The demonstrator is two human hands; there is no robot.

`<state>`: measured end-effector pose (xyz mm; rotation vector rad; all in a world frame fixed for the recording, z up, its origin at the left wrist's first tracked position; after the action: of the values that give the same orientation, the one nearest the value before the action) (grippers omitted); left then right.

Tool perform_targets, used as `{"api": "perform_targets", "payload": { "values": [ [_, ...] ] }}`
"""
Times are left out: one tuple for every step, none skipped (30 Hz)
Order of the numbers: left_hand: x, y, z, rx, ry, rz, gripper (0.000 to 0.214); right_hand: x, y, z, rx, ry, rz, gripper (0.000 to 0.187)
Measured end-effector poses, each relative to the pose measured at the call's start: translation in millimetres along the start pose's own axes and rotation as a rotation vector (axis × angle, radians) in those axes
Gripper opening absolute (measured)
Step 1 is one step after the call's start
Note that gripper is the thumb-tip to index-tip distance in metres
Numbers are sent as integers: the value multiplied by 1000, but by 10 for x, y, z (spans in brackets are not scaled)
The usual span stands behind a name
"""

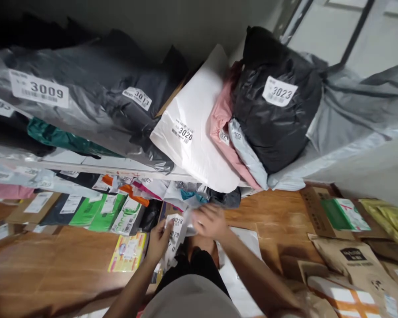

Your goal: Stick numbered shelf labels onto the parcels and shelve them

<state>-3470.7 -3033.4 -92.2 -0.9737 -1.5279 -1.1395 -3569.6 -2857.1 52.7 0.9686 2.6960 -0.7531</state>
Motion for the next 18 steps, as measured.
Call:
{"api": "perform_targets", "payload": {
  "values": [
    [-166,-89,-1,60,34,-44,38,64,103,528,-109,-101,72,28],
    [-340,-184,3,116,70,-84,40,162,173,975,-144,-164,163,31],
    [-516,-282,14,160,103,-114,42,236,198,1363,-161,-172,197,35],
    [-687,-381,31,192,127,-131,44,313,193,1709,-183,-182,207,34],
    [-852,-475,50,213,143,-137,45,400,171,1997,-196,-184,210,33],
    [-1011,-557,69,226,155,-136,47,488,143,2237,-211,-180,197,32],
    [-1166,-623,81,242,168,-135,49,582,121,2432,-227,-180,183,32],
    [-1311,-671,88,258,178,-133,51,682,111,2584,-239,-182,173,35],
    [-1443,-704,91,270,185,-129,52,785,113,2695,-244,-176,168,40],
    [-1558,-726,90,279,186,-125,51,882,126,2771,-244,-160,165,45],
    [-1654,-744,88,287,183,-122,50,960,142,2825,-246,-137,152,47],
    [-1730,-764,82,297,176,-121,48,1011,158,2868,-259,-110,120,47],
    [-1778,-791,71,317,155,-114,45,1038,172,2907,-286,-81,76,47],
    [-1794,-834,63,339,120,-97,41,1062,181,2943,-319,-51,42,47],
    [-1780,-898,71,355,78,-67,38,1097,186,2974,-355,-19,34,47],
    [-1743,-982,100,360,38,-28,35,1151,187,2997,-387,12,54,48],
    [-1692,-1080,152,355,0,13,33,1224,188,3009,-409,48,100,50],
    [-1640,-1186,232,335,-15,52,31,1307,193,3009,-419,85,159,54]
  ]
}}
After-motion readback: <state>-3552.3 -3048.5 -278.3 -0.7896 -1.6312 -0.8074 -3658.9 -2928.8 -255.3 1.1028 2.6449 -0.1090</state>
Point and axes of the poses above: each hand's wrist, its own y-axis away from the middle knuckle, its own z-axis out of the palm, x = y × z, the point moved 8 cm from there along -y, towards the middle knuckle, and after that the axes turned 7 degrees about -x, right-handed, at the moved point
